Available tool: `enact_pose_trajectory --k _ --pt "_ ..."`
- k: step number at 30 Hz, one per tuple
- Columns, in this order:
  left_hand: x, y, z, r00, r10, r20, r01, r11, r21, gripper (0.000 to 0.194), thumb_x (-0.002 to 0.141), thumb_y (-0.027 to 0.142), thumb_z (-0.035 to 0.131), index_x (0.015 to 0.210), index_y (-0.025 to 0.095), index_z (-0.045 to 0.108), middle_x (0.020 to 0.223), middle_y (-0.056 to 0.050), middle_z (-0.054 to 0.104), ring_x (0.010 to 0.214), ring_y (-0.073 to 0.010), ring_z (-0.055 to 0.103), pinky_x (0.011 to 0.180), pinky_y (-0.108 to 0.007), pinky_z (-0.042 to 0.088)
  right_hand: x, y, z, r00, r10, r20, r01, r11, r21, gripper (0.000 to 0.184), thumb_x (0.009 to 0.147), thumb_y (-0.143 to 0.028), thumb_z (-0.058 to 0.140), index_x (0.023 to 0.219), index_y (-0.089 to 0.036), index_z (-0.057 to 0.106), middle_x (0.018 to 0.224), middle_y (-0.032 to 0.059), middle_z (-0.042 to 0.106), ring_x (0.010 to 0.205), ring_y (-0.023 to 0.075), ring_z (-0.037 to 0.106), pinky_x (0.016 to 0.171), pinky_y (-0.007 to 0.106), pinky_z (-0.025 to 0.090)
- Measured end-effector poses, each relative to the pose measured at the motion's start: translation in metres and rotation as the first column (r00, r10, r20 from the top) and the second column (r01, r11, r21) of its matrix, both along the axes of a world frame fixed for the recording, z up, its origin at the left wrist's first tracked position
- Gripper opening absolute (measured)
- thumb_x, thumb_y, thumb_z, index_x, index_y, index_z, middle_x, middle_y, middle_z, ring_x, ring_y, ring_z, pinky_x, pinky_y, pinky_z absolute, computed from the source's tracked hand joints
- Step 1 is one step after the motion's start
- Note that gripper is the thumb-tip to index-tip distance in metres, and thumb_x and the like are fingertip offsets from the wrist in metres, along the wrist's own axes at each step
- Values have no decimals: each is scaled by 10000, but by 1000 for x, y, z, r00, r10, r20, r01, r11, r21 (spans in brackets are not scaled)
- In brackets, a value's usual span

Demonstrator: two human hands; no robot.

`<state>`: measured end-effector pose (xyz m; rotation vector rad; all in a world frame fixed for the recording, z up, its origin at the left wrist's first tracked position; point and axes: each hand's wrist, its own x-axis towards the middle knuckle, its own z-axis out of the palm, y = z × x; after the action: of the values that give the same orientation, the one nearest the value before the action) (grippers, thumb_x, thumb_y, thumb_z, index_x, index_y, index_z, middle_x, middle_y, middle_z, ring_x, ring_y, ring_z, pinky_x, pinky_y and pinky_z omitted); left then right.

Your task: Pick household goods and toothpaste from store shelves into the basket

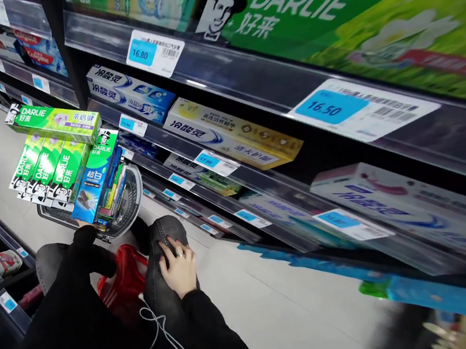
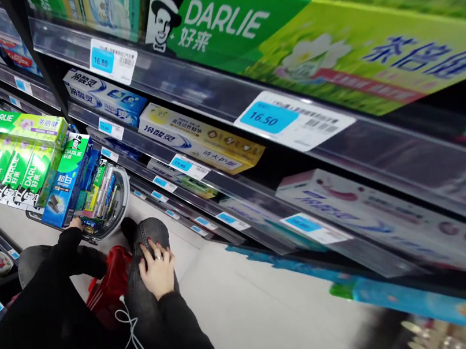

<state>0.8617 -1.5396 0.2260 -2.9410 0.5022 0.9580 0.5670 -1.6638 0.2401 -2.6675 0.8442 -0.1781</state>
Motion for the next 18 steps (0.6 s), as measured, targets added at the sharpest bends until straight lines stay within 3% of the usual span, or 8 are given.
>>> enact_pose_trajectory --k 5,13,18 --pt "-5 0 -4 1000 -31 1 31 999 -43 442 866 481 550 1092 106 606 1081 -123 641 1001 -221 611 909 -432 459 0 0 -2 1000 0 16 0 1000 -4 362 863 -229 487 1195 -221 633 1302 81 554 1180 281 426 986 451 330" --pt "1 7 -18 996 -82 -30 84 995 58 393 900 425 523 1122 106 584 1128 -111 619 998 -207 598 901 -435 459 1 -1 -1 999 -1 33 1 1000 -9 358 856 -226 495 1185 -225 636 1291 77 565 1167 279 425 972 439 330" --pt "8 7 -20 992 -124 -37 127 985 117 439 892 450 522 1197 137 558 1191 -122 596 1073 -239 576 944 -483 438 2 -1 0 1000 -2 11 2 1000 9 365 855 -225 488 1190 -229 633 1294 76 560 1167 281 423 974 434 320"
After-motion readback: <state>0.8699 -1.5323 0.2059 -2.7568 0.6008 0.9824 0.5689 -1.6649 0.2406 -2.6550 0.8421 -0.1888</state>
